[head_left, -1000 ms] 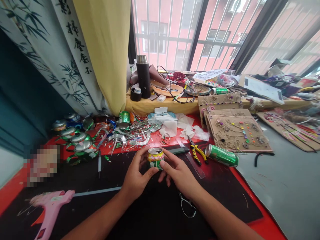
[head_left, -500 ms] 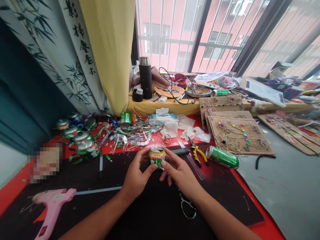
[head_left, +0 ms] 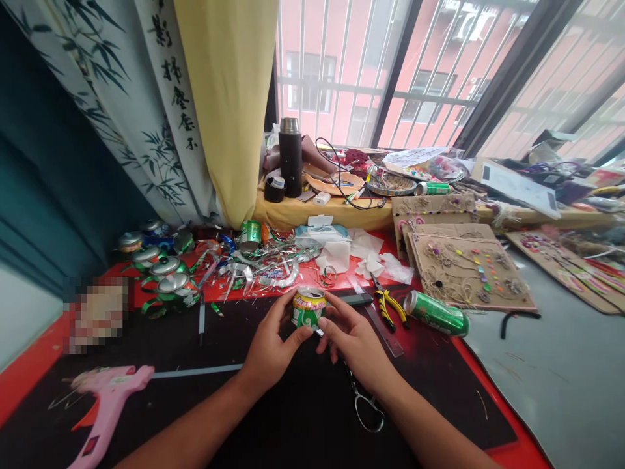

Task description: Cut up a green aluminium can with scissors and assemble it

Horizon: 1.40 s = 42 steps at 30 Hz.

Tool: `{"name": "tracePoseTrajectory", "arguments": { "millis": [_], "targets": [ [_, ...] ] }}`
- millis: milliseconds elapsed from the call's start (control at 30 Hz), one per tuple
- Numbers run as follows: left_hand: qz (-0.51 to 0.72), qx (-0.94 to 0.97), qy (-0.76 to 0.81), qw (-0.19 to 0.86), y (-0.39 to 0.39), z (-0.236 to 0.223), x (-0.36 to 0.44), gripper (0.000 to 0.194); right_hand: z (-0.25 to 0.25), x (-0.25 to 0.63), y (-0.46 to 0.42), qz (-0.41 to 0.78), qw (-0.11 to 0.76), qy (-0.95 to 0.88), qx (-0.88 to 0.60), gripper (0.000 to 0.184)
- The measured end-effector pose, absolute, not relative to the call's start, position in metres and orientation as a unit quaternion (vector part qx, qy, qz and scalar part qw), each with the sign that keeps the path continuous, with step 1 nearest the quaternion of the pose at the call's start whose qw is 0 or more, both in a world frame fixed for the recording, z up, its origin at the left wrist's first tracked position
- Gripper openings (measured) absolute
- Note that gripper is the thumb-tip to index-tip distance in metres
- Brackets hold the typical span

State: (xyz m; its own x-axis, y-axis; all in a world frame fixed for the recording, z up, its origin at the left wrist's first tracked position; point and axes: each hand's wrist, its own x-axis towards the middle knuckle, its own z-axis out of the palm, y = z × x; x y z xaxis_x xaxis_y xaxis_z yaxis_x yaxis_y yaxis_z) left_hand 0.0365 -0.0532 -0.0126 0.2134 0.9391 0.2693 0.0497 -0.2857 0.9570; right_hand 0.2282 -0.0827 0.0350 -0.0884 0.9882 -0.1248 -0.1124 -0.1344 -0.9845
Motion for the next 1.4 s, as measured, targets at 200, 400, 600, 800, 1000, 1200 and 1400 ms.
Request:
{"name": "tracePoseTrajectory", "arguments": {
  "millis": [200, 400, 600, 800, 1000, 1200, 1400],
  "targets": [
    [0.481, 0.717, 0.412, 0.290, -0.057, -0.005, 0.036, 0.061, 0.040, 0.226, -0.083, 0.604, 0.466, -0.464, -0.450, 0.073],
    [0.460, 0.787, 0.381, 0.155, -0.060, 0.002, 0.036, 0.067, 0.039, 0.224, -0.084, 0.598, 0.463, -0.466, -0.459, 0.075],
    [0.454, 0.784, 0.393, 0.157, -0.060, -0.002, 0.035, 0.077, 0.042, 0.228, -0.083, 0.587, 0.460, -0.477, -0.466, 0.069],
    [0.464, 0.739, 0.416, 0.257, -0.060, -0.004, 0.036, 0.082, 0.044, 0.228, -0.083, 0.596, 0.458, -0.474, -0.459, 0.067],
    [0.467, 0.729, 0.420, 0.270, -0.058, -0.005, 0.036, 0.064, 0.043, 0.227, -0.084, 0.601, 0.452, -0.474, -0.459, 0.073],
    [0.469, 0.768, 0.388, 0.202, -0.057, -0.003, 0.035, 0.057, 0.041, 0.230, -0.083, 0.586, 0.478, -0.460, -0.466, 0.071],
    [0.454, 0.769, 0.394, 0.217, -0.058, -0.007, 0.034, 0.071, 0.041, 0.233, -0.080, 0.580, 0.476, -0.461, -0.473, 0.061]
  ]
}}
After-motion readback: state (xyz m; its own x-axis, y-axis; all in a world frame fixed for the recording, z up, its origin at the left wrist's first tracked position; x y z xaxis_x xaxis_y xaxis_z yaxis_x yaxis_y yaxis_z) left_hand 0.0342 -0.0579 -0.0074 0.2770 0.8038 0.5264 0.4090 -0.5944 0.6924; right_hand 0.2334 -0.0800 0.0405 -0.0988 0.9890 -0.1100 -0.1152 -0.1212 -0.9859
